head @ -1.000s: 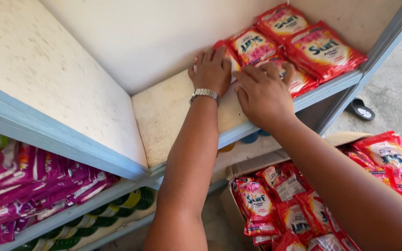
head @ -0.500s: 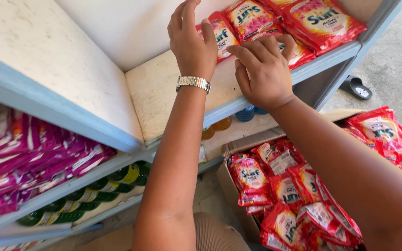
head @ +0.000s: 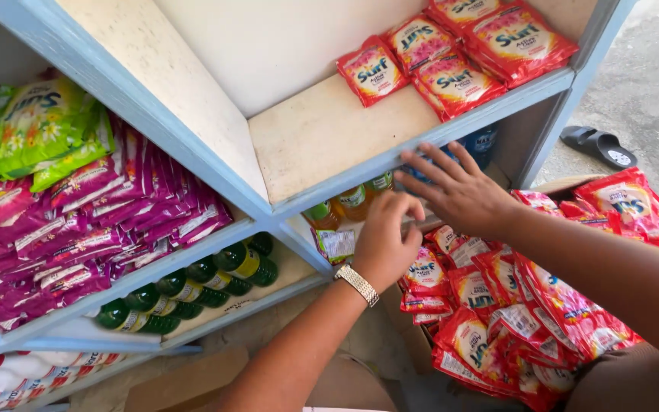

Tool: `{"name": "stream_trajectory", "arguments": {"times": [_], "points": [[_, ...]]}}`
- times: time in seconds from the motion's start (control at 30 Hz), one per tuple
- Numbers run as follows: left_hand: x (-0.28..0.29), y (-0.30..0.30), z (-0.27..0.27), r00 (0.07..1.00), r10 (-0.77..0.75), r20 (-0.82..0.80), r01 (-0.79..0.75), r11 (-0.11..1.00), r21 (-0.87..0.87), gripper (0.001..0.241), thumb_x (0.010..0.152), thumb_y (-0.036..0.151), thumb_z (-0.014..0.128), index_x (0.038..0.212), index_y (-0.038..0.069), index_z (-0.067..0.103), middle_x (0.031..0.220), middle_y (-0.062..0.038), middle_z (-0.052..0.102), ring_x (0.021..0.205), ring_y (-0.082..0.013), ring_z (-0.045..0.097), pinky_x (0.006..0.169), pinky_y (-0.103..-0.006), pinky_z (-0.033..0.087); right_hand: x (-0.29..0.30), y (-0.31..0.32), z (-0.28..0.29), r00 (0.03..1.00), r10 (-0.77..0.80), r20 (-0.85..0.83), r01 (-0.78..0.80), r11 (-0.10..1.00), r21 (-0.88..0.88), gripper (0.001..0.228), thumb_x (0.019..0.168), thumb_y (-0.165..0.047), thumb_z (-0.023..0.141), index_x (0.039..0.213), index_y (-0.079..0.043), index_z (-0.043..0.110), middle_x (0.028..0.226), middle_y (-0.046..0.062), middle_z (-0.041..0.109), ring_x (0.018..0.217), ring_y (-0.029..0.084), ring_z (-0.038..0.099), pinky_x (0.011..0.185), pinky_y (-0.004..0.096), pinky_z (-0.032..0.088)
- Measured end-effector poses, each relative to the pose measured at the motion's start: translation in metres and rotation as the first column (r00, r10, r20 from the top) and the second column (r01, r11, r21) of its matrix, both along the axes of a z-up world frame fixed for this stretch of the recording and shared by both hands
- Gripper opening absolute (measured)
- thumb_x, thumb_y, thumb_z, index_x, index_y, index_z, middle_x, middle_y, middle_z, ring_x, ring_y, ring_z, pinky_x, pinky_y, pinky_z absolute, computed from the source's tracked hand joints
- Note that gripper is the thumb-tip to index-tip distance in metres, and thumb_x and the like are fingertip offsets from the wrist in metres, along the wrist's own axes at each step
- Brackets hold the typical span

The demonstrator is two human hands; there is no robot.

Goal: Restocking detergent packets on a grocery store shelf from a cardboard box.

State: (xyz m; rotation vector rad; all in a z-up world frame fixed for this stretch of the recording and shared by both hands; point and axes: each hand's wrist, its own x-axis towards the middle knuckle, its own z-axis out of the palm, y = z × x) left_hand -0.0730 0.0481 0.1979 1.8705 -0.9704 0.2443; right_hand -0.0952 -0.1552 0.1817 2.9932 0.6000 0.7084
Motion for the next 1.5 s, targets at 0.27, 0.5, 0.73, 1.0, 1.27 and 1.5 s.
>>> {"name": "stream_trajectory", "arguments": {"times": [0.27,0.5,0.73,1.0,1.27,1.5], "points": [[0.007,0.011,-0.106,0.972,-0.203,-0.117,0.232,0.773,0.59,0.035,0.073,0.022,0.081,0.107,0.017,0.075,0.12,-0.012,0.065,0.12,-0.0349,0.057,0.104,-0.0452,0.047,-0.036,0.011,-0.077,0.806,-0.035,-0.591,0.054,0.998,0.015,0.065,0.089,-0.032,0.07,0.148,-0.02,0.044,0.155,0.008,0.041,0.142,0.029,0.044,0.114,0.046,0.042],[0.017,0.009,-0.125,0.949,-0.236,-0.211,0.308,0.532,0.789,0.052,0.068,0.035,0.086,0.116,0.018,0.075,0.119,-0.013,0.067,0.116,-0.0331,0.062,0.098,-0.0461,0.052,-0.037,0.027,-0.084,0.491,-0.048,-0.87,0.123,0.992,0.014,0.075,0.086,-0.039,0.077,0.149,-0.018,0.042,0.154,0.007,0.041,0.138,0.028,0.049,0.107,0.044,0.048],[0.023,0.002,-0.134,0.939,-0.277,-0.202,0.316,0.468,0.825,0.029,0.08,0.031,0.073,0.101,0.012,0.075,0.097,-0.015,0.074,0.096,-0.034,0.071,0.084,-0.0488,0.057,-0.032,0.023,-0.09,0.456,-0.012,-0.89,0.12,0.992,0.048,0.074,0.079,-0.042,0.083,0.141,-0.018,0.052,0.14,0.007,0.059,0.128,0.029,0.059,0.108,0.043,0.048],[0.05,0.006,-0.124,0.951,-0.22,-0.216,0.307,0.613,0.728,0.023,0.091,0.027,0.06,0.102,0.012,0.074,0.094,-0.019,0.073,0.09,-0.0389,0.069,0.08,-0.0515,0.055,-0.031,0.022,-0.083,0.457,-0.027,-0.889,0.328,0.934,0.14,0.077,0.084,-0.036,0.076,0.151,-0.022,0.042,0.125,0.015,0.069,0.118,0.033,0.067,0.102,0.046,0.053],[0.063,0.009,-0.115,0.901,0.046,-0.431,0.192,0.848,0.493,0.056,0.087,0.057,0.061,0.108,0.006,0.071,0.098,-0.015,0.077,0.095,-0.0273,0.076,0.083,-0.0422,0.058,-0.009,0.001,-0.107,0.584,0.096,-0.806,0.321,0.885,0.338,0.063,0.086,-0.035,0.076,0.143,-0.018,0.053,0.128,0.016,0.068,0.121,0.033,0.064,0.105,0.045,0.049],[0.067,0.011,-0.143,0.308,0.394,-0.866,0.479,0.723,0.498,0.103,0.095,0.081,0.021,0.111,-0.009,0.07,0.102,-0.023,0.077,0.086,-0.0275,0.076,0.076,-0.0375,0.062,-0.012,0.004,-0.084,0.492,0.059,-0.869,0.432,0.85,0.302,0.066,0.088,-0.03,0.073,0.148,-0.02,0.048,0.133,0.014,0.068,0.119,0.028,0.069,0.106,0.041,0.052]]}}
